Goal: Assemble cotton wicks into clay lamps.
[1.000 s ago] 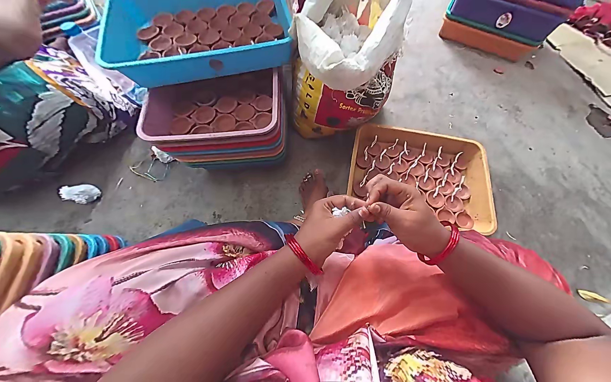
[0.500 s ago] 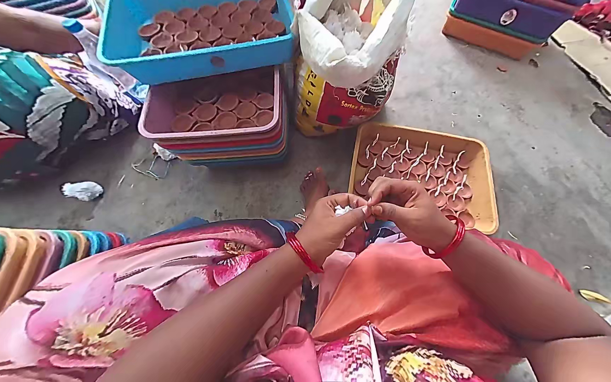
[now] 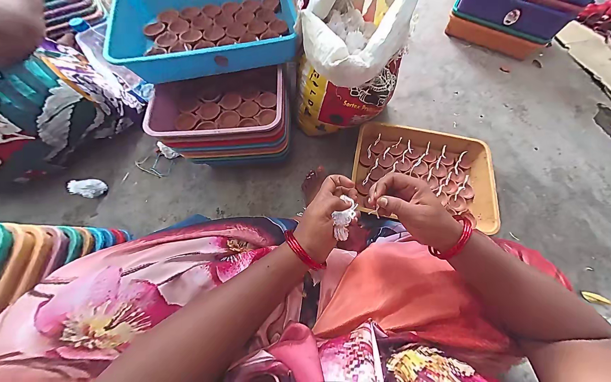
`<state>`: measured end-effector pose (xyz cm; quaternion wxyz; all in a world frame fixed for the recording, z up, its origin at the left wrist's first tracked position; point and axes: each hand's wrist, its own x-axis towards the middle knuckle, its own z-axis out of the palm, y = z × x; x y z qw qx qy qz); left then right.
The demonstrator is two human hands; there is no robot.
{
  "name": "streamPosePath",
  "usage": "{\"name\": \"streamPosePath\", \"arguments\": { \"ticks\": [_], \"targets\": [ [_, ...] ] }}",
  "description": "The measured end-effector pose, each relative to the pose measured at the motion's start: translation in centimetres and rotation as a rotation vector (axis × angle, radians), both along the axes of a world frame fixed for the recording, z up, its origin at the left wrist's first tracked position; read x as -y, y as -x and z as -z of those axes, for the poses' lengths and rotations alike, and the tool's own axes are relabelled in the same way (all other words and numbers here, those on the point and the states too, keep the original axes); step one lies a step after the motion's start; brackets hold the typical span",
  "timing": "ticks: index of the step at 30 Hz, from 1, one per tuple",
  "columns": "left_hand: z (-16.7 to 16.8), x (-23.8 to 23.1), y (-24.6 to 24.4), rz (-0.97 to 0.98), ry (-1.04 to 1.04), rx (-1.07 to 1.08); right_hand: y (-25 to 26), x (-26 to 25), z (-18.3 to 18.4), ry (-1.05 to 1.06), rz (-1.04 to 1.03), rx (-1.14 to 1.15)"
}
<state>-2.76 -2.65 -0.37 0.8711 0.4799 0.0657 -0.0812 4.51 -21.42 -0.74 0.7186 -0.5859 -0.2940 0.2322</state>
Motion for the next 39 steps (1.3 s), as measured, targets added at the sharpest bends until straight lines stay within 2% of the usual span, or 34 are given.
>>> {"name": "streamPosePath", "arguments": {
  "ticks": [3, 13, 21, 26, 30, 33, 35, 39],
  "targets": [
    [-0.1, 0.0, 0.0, -0.032, -0.06, 0.023, 0.4, -0.5, 0.2, 0.046, 0.034, -0.046],
    [0.6, 0.5, 0.4, -0.12, -0.486, 0.315, 2.1, -2.0, 0.1, 0.105, 0.189, -0.235],
    [0.8, 0.7, 0.3, -0.117, -0.578, 0.399, 2.1, -2.1, 0.2, 0.085, 0.145, -0.254],
    [0.7, 0.5, 0.4, -0.074, -0.548, 0.364, 1.7, -1.8, 0.2, 0.097, 0.046, -0.16],
    [0.2, 0.0, 0.3, 0.021, -0.5, 0.288, 0.8, -1.2, 0.7, 0.189, -0.063, 0.159],
    [-0.2, -0.1, 0.1, 0.063, -0.481, 0.21, 0.8, -1.1, 0.8, 0.21, -0.036, 0.233],
    [-0.3, -0.2, -0.1, 0.009, -0.528, 0.114, 0.5, -0.8, 0.6, 0.182, -0.003, 0.213],
    [0.1, -1.6, -1.4, -0.225, -0.678, -0.087, -0.3, 0.0, 0.0, 0.119, 0.049, 0.141]
  ]
}}
